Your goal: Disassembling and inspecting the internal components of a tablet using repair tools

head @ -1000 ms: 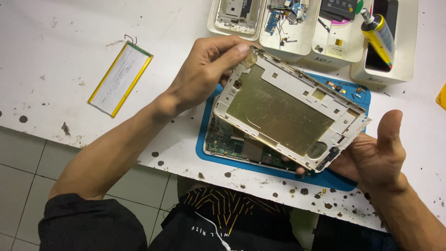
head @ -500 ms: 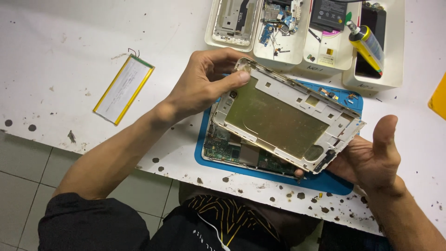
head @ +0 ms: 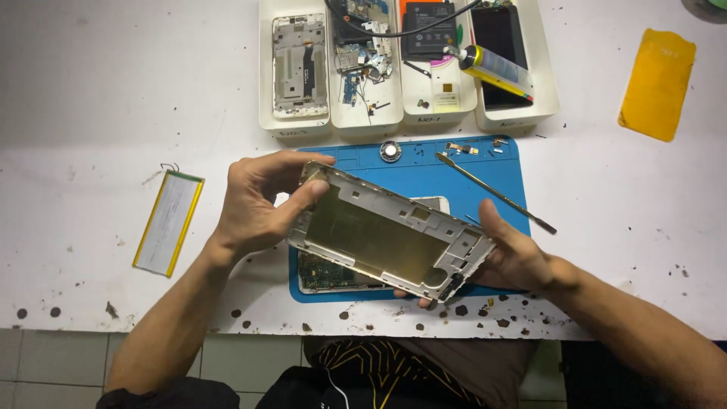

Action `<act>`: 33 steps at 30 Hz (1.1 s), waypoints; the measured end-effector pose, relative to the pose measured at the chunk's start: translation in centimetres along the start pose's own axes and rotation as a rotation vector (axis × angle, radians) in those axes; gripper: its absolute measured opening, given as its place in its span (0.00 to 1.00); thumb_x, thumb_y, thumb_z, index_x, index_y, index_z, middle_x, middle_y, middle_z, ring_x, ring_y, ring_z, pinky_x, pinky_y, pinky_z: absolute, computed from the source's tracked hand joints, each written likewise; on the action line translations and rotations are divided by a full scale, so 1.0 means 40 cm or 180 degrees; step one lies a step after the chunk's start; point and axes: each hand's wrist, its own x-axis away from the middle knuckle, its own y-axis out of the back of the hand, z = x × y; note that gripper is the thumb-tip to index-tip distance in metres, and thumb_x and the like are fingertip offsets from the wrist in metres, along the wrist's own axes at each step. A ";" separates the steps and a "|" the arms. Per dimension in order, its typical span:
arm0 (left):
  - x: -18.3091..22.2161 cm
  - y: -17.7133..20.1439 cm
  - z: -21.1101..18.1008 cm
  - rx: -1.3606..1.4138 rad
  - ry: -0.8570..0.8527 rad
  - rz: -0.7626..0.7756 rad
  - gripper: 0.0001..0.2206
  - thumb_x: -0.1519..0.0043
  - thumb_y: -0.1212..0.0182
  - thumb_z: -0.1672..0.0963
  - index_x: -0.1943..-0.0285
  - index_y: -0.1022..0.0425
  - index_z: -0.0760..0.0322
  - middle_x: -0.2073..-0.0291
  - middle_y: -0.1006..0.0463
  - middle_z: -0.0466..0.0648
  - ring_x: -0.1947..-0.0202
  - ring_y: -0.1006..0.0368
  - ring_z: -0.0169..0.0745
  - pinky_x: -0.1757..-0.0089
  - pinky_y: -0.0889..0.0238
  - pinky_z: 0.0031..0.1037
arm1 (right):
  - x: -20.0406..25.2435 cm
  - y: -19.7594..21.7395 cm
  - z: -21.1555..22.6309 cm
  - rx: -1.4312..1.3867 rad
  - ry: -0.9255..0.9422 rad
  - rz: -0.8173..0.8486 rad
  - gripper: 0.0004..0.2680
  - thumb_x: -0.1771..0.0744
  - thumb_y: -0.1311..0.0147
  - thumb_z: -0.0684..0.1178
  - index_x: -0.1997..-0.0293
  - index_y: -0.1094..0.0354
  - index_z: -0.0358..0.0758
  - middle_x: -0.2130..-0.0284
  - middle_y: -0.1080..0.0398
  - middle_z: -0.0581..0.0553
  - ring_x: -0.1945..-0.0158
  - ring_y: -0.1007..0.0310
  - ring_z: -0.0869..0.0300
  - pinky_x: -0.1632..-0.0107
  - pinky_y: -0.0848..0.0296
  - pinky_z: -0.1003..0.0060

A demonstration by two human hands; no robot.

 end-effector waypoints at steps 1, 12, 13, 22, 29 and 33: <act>0.000 0.001 0.005 -0.0012 -0.0001 0.0038 0.12 0.38 0.36 0.60 0.46 0.21 0.70 0.61 0.17 0.51 0.64 0.22 0.36 0.62 0.22 0.20 | 0.002 -0.003 0.006 -0.0023 0.0031 -0.0010 0.35 0.31 0.82 0.72 0.34 0.41 0.22 0.41 0.30 0.22 0.34 0.31 0.35 0.32 0.35 0.41; -0.003 0.009 0.008 -0.0963 -0.1906 -0.0131 0.07 0.38 0.31 0.63 0.58 0.26 0.69 0.56 0.22 0.65 0.61 0.20 0.50 0.58 0.21 0.30 | 0.034 0.022 -0.020 -0.0300 0.0005 0.0250 0.21 0.28 0.69 0.55 0.45 0.33 0.21 0.51 0.25 0.22 0.49 0.21 0.37 0.45 0.22 0.45; -0.001 0.014 0.007 -0.0961 -0.1893 -0.0159 0.07 0.38 0.31 0.63 0.58 0.26 0.69 0.56 0.22 0.65 0.61 0.20 0.50 0.58 0.21 0.30 | 0.040 0.021 -0.019 -0.0291 -0.0023 0.0256 0.21 0.28 0.69 0.55 0.45 0.33 0.21 0.51 0.25 0.22 0.49 0.21 0.37 0.45 0.22 0.45; 0.017 0.019 -0.011 -0.0919 -0.1648 -0.0055 0.03 0.37 0.38 0.63 0.58 0.21 0.73 0.58 0.20 0.65 0.58 0.18 0.55 0.56 0.22 0.35 | 0.057 0.021 -0.041 -0.0393 -0.0524 0.0080 0.27 0.29 0.70 0.63 0.39 0.36 0.23 0.55 0.22 0.24 0.53 0.19 0.37 0.50 0.21 0.46; 0.026 0.015 -0.002 0.0206 -0.0935 -0.0200 0.18 0.37 0.37 0.65 0.43 0.41 0.66 0.60 0.23 0.57 0.62 0.19 0.46 0.65 0.18 0.24 | 0.110 0.091 -0.067 -0.0786 -0.0622 -0.0040 0.30 0.31 0.72 0.73 0.59 0.28 0.31 0.56 0.24 0.28 0.52 0.25 0.39 0.43 0.29 0.48; 0.040 0.021 0.017 0.0548 -0.1020 -0.0140 0.17 0.37 0.37 0.67 0.43 0.37 0.68 0.57 0.24 0.55 0.56 0.19 0.46 0.57 0.16 0.25 | 0.122 0.063 -0.038 -0.0435 -0.0428 -0.0251 0.25 0.31 0.50 0.60 0.32 0.41 0.25 0.44 0.25 0.25 0.45 0.21 0.38 0.48 0.24 0.42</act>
